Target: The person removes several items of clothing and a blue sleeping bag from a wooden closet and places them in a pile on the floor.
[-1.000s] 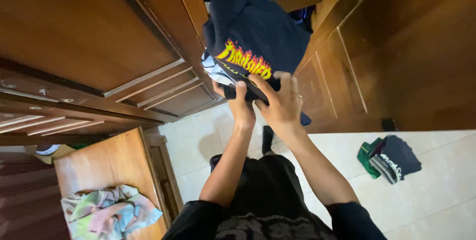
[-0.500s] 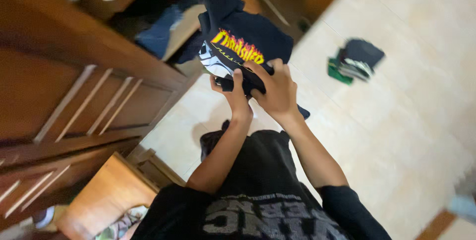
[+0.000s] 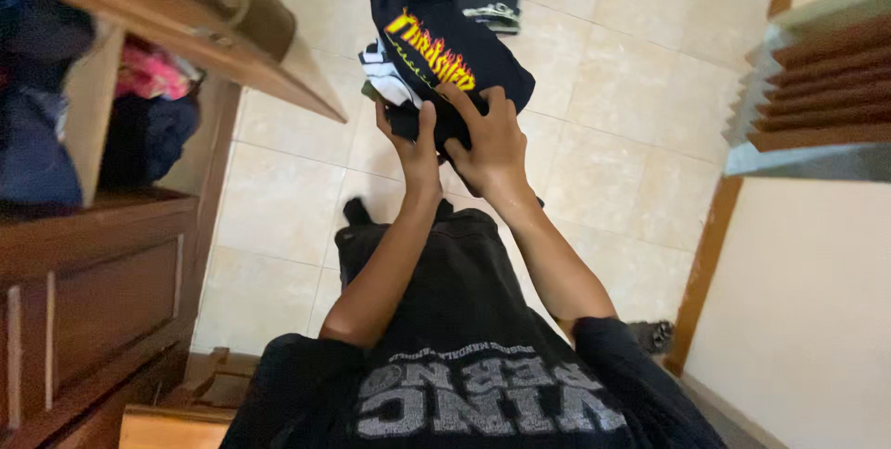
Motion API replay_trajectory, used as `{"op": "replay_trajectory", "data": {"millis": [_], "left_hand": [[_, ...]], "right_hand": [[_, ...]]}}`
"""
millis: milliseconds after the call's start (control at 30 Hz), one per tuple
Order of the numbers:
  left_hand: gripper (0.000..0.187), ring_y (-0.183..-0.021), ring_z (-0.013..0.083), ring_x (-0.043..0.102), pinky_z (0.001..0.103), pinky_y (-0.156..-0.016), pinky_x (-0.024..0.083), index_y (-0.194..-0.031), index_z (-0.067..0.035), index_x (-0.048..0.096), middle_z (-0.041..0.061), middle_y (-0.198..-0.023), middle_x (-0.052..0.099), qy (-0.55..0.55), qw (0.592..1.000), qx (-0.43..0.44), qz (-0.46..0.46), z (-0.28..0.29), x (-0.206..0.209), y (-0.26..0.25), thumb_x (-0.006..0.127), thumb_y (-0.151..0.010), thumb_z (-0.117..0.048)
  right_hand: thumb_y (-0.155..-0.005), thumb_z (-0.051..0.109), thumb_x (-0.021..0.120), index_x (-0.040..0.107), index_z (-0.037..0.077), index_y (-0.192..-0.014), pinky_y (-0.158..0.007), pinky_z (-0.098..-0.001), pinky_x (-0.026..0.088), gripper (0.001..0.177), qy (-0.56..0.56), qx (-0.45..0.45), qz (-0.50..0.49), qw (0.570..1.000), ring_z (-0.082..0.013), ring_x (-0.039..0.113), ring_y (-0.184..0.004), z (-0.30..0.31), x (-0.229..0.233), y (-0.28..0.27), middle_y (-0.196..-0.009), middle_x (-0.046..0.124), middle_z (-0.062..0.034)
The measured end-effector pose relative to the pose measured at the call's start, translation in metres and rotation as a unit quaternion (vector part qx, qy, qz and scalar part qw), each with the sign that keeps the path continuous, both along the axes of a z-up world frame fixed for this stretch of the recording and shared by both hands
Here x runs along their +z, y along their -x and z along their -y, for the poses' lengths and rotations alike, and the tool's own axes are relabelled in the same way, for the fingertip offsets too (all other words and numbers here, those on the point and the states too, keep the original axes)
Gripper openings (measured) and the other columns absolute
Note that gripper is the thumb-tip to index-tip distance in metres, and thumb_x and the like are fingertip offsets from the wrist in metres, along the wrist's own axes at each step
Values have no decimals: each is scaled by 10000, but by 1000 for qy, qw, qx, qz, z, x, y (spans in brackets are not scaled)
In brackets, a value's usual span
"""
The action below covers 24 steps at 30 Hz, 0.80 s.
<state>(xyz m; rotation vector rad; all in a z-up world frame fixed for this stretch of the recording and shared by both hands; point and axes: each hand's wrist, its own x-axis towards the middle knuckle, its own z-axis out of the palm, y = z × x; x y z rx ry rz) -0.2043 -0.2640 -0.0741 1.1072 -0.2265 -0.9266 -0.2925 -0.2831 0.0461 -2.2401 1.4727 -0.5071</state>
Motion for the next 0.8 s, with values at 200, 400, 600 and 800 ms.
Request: {"op": "replay_trajectory", "data": {"millis": [200, 400, 600, 800], "left_hand": [[946, -1315, 277, 478, 473, -775, 582, -1596, -318, 121, 82, -1528, 391, -89, 987, -123, -58, 57, 8, 21, 726, -873, -403], [923, -1261, 263, 516, 387, -695, 554, -1611, -338, 126, 59, -1505, 418, -47, 985, -124, -107, 145, -36, 3, 723, -909, -383], [889, -1267, 258, 529, 432, -786, 550, -1615, -338, 94, 64, -1492, 417, 37, 976, -160, -145, 253, -75, -44, 674, -943, -383], [962, -1402, 364, 358, 534, -1039, 418, -1632, -257, 7, 166, -1614, 227, -210, 954, -182, 118, 319, -126, -94, 696, -977, -405]], "right_hand": [[-754, 138, 784, 580, 301, -1404, -772, -448, 552, 701, 31, -33, 33, 998, -346, 555, -1050, 56, -14, 31, -1168, 524, -124], [-704, 35, 778, 622, 299, -1362, -704, -429, 567, 726, 83, -42, 36, 995, -350, 554, -1035, 136, -37, 7, -1186, 539, -137], [-694, 2, 777, 648, 308, -1352, -700, -441, 572, 737, 115, -35, 24, 992, -372, 549, -1061, 237, -54, -32, -1203, 535, -156], [-702, 5, 755, 634, 295, -1396, -893, -470, 518, 762, 117, -50, -34, 991, -392, 532, -1148, 306, -123, -46, -1302, 501, -194]]}}
